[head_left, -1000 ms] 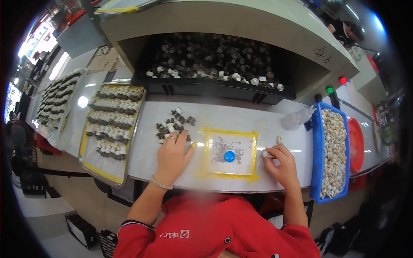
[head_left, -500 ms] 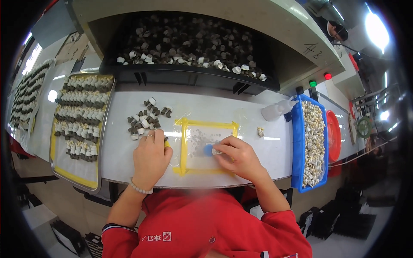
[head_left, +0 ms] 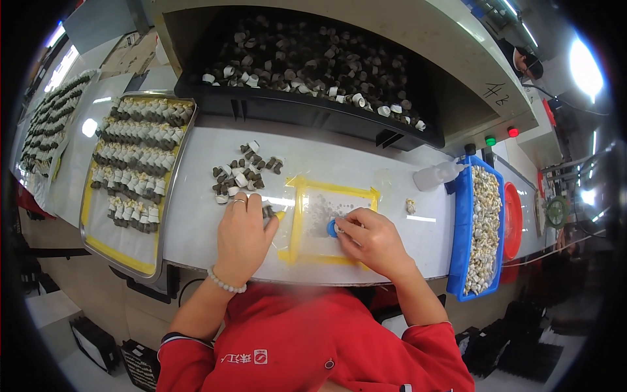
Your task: The person assembles small mechanical or electronic components by hand, picking them from storage bins and placing them onto plastic trays.
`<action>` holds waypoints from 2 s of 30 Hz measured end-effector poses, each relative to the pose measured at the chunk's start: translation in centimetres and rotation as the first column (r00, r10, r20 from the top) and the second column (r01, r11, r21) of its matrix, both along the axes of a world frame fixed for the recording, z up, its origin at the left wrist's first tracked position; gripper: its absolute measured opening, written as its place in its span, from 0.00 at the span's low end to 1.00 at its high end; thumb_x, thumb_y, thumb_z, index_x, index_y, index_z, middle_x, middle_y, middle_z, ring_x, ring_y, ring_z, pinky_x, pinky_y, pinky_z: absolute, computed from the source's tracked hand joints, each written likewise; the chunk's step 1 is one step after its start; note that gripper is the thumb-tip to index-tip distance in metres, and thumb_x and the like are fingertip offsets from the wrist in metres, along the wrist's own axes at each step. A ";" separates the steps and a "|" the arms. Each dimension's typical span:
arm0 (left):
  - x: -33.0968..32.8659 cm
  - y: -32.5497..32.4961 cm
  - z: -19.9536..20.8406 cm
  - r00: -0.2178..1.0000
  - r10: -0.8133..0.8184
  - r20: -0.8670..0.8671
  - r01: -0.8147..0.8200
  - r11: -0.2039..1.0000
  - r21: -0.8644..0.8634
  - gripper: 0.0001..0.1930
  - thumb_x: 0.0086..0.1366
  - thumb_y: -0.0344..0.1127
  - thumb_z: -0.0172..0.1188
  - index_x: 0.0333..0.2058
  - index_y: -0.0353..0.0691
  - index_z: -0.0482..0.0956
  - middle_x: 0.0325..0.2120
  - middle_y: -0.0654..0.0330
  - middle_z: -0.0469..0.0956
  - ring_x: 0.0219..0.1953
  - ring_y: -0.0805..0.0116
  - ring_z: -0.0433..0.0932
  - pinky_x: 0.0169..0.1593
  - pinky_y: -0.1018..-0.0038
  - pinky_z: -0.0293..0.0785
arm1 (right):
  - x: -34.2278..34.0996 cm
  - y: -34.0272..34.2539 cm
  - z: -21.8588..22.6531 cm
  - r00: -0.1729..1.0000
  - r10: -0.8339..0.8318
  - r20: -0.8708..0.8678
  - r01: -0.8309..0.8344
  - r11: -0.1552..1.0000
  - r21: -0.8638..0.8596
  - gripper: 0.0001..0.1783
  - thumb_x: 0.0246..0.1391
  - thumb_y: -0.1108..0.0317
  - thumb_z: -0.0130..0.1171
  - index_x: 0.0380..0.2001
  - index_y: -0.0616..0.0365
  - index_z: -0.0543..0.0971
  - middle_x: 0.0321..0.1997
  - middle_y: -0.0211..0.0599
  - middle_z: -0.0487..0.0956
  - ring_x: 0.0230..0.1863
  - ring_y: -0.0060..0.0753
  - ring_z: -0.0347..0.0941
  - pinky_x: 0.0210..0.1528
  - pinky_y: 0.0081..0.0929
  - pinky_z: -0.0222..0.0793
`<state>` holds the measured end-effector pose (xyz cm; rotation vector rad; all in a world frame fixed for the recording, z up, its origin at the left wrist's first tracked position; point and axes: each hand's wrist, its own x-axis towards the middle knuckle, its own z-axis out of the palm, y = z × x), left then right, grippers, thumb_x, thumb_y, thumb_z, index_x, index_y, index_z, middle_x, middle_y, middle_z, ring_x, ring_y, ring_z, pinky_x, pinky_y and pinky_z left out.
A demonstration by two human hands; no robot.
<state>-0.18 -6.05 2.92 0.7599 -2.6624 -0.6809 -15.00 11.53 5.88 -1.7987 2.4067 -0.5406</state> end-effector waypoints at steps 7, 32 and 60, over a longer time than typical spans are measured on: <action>-0.1 -0.1 -0.2 0.976 -0.108 -0.190 0.096 0.993 -0.075 0.15 0.47 0.26 0.60 0.35 0.31 0.68 0.31 0.47 0.68 0.29 0.54 0.71 0.32 0.66 0.70 | -0.1 0.0 0.0 0.997 -0.011 0.083 0.015 0.998 -0.057 0.10 0.38 0.76 0.59 0.30 0.60 0.79 0.28 0.36 0.73 0.26 0.33 0.71 0.28 0.24 0.69; 0.3 5.4 -2.2 0.893 0.211 -0.398 0.404 0.017 0.915 0.13 0.54 0.16 0.54 0.40 0.28 0.70 0.37 0.51 0.75 0.39 0.65 0.76 0.44 0.74 0.75 | 1.1 1.1 0.1 0.712 -0.003 0.702 0.176 0.969 -0.174 0.14 0.45 0.77 0.58 0.38 0.63 0.77 0.33 0.37 0.74 0.32 0.26 0.70 0.34 0.19 0.65; 5.3 0.5 0.6 0.812 0.282 -0.511 0.325 0.509 0.797 0.16 0.50 0.14 0.56 0.39 0.31 0.67 0.37 0.56 0.72 0.42 0.70 0.73 0.45 0.76 0.70 | -5.9 8.0 -2.0 0.812 -0.562 0.160 0.584 0.773 -0.246 0.17 0.40 0.75 0.62 0.38 0.61 0.76 0.33 0.35 0.73 0.27 0.26 0.68 0.26 0.21 0.63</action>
